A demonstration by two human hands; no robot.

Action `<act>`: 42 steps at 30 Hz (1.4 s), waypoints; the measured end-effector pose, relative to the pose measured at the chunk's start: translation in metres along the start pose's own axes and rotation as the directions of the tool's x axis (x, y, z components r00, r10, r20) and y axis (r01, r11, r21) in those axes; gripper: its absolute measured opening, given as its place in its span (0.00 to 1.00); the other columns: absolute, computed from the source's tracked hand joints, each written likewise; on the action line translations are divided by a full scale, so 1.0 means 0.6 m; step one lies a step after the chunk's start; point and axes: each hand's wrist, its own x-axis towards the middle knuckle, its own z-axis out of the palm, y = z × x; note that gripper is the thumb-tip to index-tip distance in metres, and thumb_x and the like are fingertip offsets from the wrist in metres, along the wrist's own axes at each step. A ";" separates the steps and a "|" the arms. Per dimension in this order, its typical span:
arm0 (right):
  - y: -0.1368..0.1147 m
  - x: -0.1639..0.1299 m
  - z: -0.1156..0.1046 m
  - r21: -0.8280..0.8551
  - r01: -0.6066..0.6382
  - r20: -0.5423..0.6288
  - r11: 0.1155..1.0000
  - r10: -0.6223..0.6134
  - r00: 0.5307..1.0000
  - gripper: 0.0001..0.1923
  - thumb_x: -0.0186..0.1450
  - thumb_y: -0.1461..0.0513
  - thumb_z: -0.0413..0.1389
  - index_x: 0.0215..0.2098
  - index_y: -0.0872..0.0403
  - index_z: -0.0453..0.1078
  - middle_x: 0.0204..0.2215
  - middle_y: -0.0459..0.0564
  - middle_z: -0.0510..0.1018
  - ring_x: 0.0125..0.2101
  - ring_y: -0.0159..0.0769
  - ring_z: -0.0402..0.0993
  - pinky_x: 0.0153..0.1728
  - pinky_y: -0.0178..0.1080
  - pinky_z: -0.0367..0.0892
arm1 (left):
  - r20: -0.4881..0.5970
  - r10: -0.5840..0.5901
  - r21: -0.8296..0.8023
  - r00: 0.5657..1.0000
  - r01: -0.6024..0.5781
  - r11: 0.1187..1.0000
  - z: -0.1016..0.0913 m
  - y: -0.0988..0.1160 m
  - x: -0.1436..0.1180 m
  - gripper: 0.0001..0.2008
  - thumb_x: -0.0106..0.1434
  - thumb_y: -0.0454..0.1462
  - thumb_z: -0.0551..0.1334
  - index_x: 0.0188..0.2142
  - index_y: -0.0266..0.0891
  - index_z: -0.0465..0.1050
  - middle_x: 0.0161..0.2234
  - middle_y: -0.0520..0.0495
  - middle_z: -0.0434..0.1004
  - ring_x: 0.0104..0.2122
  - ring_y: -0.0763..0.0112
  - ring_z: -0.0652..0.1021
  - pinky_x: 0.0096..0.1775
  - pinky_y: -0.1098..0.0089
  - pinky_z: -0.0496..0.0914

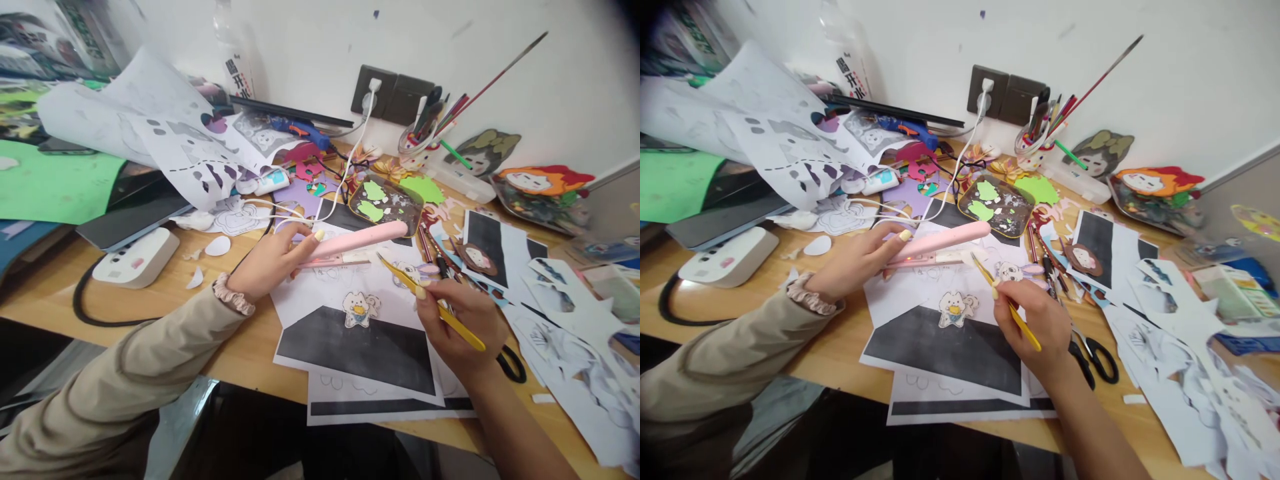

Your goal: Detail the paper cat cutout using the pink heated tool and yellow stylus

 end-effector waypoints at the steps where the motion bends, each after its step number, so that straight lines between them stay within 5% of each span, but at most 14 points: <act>1: 0.000 -0.001 0.001 -0.010 0.013 0.005 1.000 -0.013 1.000 0.05 0.55 0.66 0.52 0.31 0.55 0.62 0.22 0.45 0.72 0.23 0.28 0.69 0.24 0.31 0.63 | -0.005 -0.002 0.010 1.000 0.002 1.000 0.000 0.001 0.000 0.20 0.59 0.50 0.42 0.40 0.41 0.61 0.14 0.57 0.66 0.21 0.72 0.70 0.25 0.74 0.58; 9: -0.011 -0.006 0.012 0.110 0.063 0.035 0.992 -0.067 0.997 0.12 0.53 0.69 0.53 0.35 0.53 0.61 0.24 0.45 0.72 0.25 0.30 0.69 0.26 0.32 0.64 | -0.017 -0.020 0.074 1.000 0.022 0.997 -0.013 -0.008 0.004 0.21 0.58 0.50 0.42 0.38 0.41 0.63 0.15 0.56 0.66 0.21 0.72 0.69 0.27 0.72 0.59; 24: -0.073 0.015 0.039 0.292 0.041 0.192 0.956 -0.101 0.976 0.08 0.56 0.70 0.49 0.34 0.56 0.59 0.23 0.46 0.71 0.23 0.26 0.67 0.25 0.30 0.62 | -0.024 -0.054 0.127 0.998 0.057 0.990 -0.036 -0.059 -0.017 0.20 0.60 0.45 0.38 0.35 0.40 0.64 0.19 0.54 0.62 0.22 0.72 0.67 0.26 0.73 0.56; 42: -0.070 0.005 0.042 0.326 0.088 0.209 0.941 -0.163 0.964 0.11 0.55 0.70 0.50 0.35 0.55 0.58 0.21 0.43 0.70 0.23 0.27 0.68 0.24 0.30 0.63 | 0.001 -0.109 0.184 0.994 0.107 0.977 -0.040 -0.067 -0.014 0.20 0.60 0.44 0.38 0.34 0.40 0.64 0.13 0.55 0.60 0.20 0.70 0.67 0.24 0.71 0.55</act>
